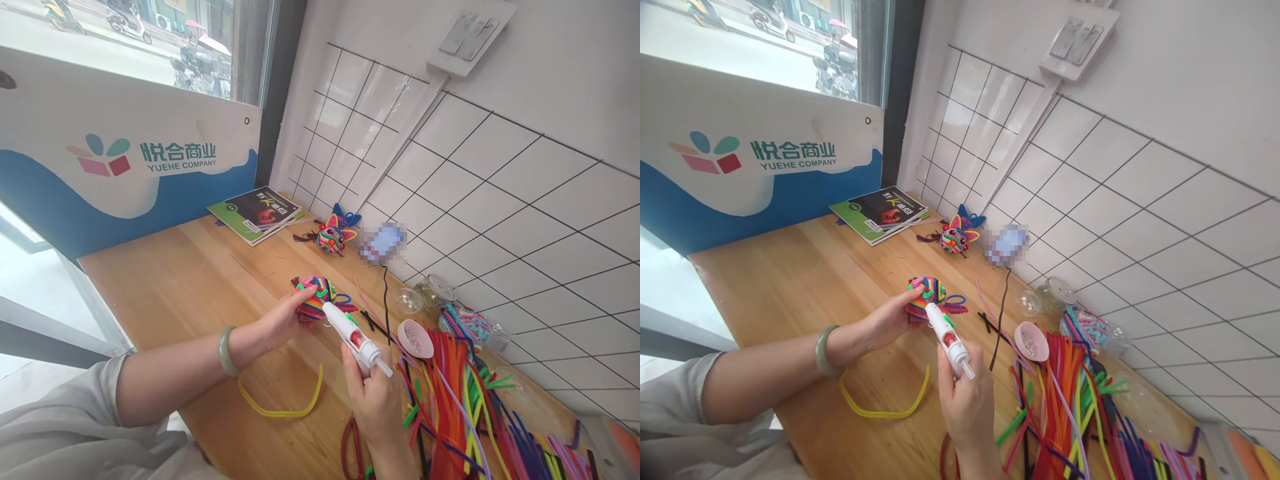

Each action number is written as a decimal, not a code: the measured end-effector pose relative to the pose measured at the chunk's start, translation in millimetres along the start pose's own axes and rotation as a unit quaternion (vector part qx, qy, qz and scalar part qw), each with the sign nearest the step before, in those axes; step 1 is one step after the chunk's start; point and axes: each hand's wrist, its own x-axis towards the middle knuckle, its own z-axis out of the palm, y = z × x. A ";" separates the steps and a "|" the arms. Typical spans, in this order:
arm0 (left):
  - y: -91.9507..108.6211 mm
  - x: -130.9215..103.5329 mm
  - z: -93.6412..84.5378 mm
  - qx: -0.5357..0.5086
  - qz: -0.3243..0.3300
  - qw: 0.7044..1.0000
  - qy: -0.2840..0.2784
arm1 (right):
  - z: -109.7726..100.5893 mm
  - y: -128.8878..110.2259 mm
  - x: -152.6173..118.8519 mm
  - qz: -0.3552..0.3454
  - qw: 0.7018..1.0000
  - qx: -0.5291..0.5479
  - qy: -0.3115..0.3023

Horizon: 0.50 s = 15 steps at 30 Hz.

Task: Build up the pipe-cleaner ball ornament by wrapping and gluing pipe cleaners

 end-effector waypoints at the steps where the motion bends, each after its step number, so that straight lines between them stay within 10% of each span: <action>1: -0.1 -0.3 0.1 -0.001 0.006 1.000 -0.008 | 0.0 -0.1 -0.1 0.000 1.000 -0.002 0.000; 7: 0.3 -2.2 1.9 -0.025 0.020 0.997 -0.071 | -0.6 -0.1 0.5 -0.004 1.000 -0.015 0.004; 15: 0.1 -0.9 -0.2 0.039 0.003 0.999 0.003 | -2.6 -1.1 0.9 -0.009 0.999 -0.042 0.000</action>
